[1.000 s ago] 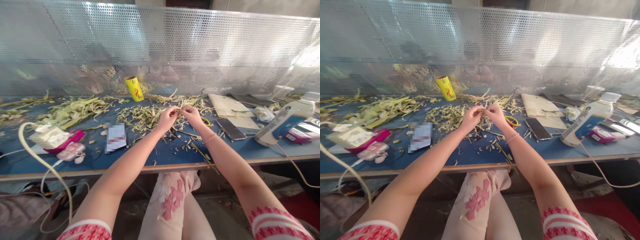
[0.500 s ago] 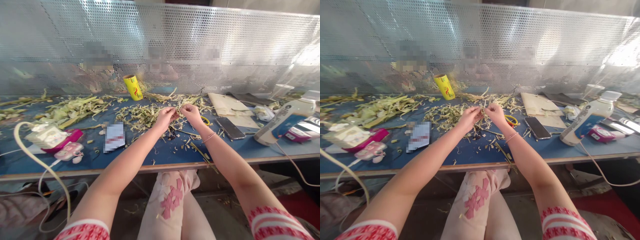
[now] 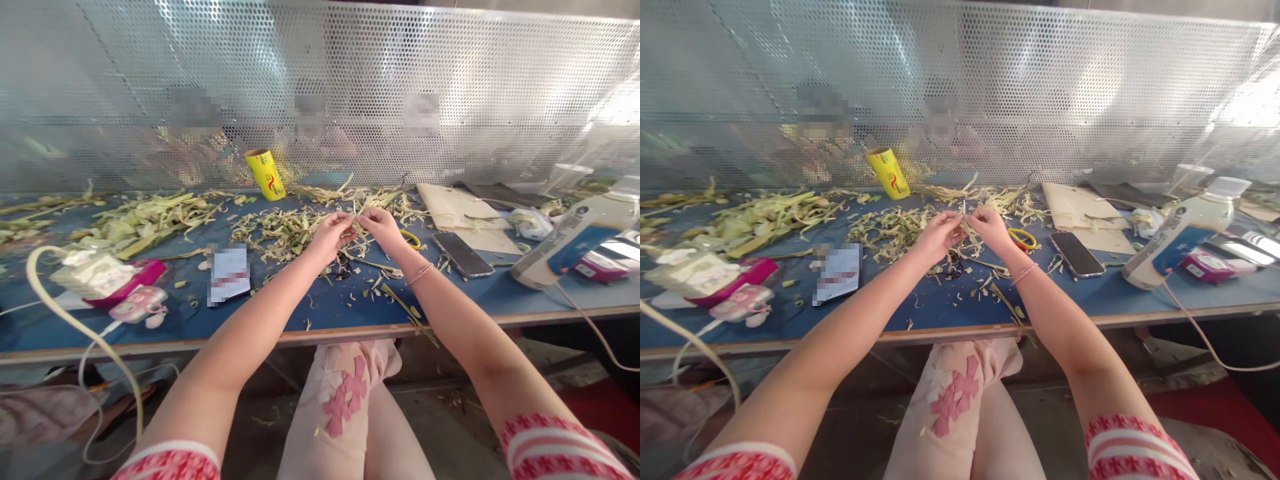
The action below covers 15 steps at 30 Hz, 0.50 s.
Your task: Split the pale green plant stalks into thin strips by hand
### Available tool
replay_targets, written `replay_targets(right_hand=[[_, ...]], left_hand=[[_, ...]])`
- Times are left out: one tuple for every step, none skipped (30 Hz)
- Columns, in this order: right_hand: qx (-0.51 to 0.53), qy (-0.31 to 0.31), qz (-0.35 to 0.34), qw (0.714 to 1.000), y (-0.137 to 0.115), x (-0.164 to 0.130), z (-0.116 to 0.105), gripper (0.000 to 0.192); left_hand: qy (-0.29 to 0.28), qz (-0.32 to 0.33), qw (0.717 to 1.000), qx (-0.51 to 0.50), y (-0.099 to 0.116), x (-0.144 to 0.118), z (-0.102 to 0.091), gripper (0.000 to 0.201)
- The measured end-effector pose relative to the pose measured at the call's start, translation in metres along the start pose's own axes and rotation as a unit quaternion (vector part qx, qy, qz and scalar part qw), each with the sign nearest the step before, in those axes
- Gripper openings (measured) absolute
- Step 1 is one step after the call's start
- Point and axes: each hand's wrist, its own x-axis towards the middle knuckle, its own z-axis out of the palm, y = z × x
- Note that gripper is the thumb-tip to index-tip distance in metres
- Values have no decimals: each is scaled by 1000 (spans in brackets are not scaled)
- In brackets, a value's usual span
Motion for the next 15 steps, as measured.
replay_targets(right_hand=[[4, -5, 2, 1000, 0, 0, 0, 33], [7, -11, 4, 1000, 1, 0, 0, 32], [7, -15, 5, 1000, 1, 0, 0, 31], [6, -17, 5, 1000, 1, 0, 0, 31], [4, -17, 5, 1000, 1, 0, 0, 30], [1, -15, 5, 1000, 1, 0, 0, 29], [-2, -12, 5, 1000, 2, 0, 1, 27], [-5, -7, 4, 1000, 2, 0, 1, 26], [-8, -3, 2, 1000, 2, 0, 1, 26], [-12, 1, 0, 1000, 2, 0, 1, 25], [-16, 4, -3, 1000, 2, 0, 1, 24], [-19, 7, -6, 1000, 2, 0, 1, 24], [-22, 9, -7, 1000, 2, 0, 0, 24], [-23, 11, -5, 1000, 2, 0, 0, 25], [-25, 13, -2, 1000, 2, 0, 0, 25]], left_hand=[[-1, -4, 1000, -3, 0, 0, 0, 19], [-1, -8, 1000, -4, 1, 0, 0, 20], [-1, -11, 1000, -3, 1, 0, 0, 21], [-2, -12, 1000, -2, 1, 0, 1, 22], [-1, -11, 1000, 0, 0, -1, 1, 23], [0, -9, 1000, 3, 0, -1, 1, 24], [2, -6, 1000, 6, 0, -1, 2, 25], [4, -4, 1000, 10, 0, -2, 2, 26], [6, -2, 1000, 15, 0, -2, 3, 27], [7, 0, 1000, 19, -1, -2, 3, 27], [7, 1, 1000, 23, -1, -2, 4, 27], [6, 3, 1000, 25, -1, -3, 4, 25], [5, 4, 1000, 26, -1, -3, 4, 23], [4, 5, 1000, 26, -1, -2, 4, 20], [2, 6, 1000, 25, -1, -2, 4, 17]])
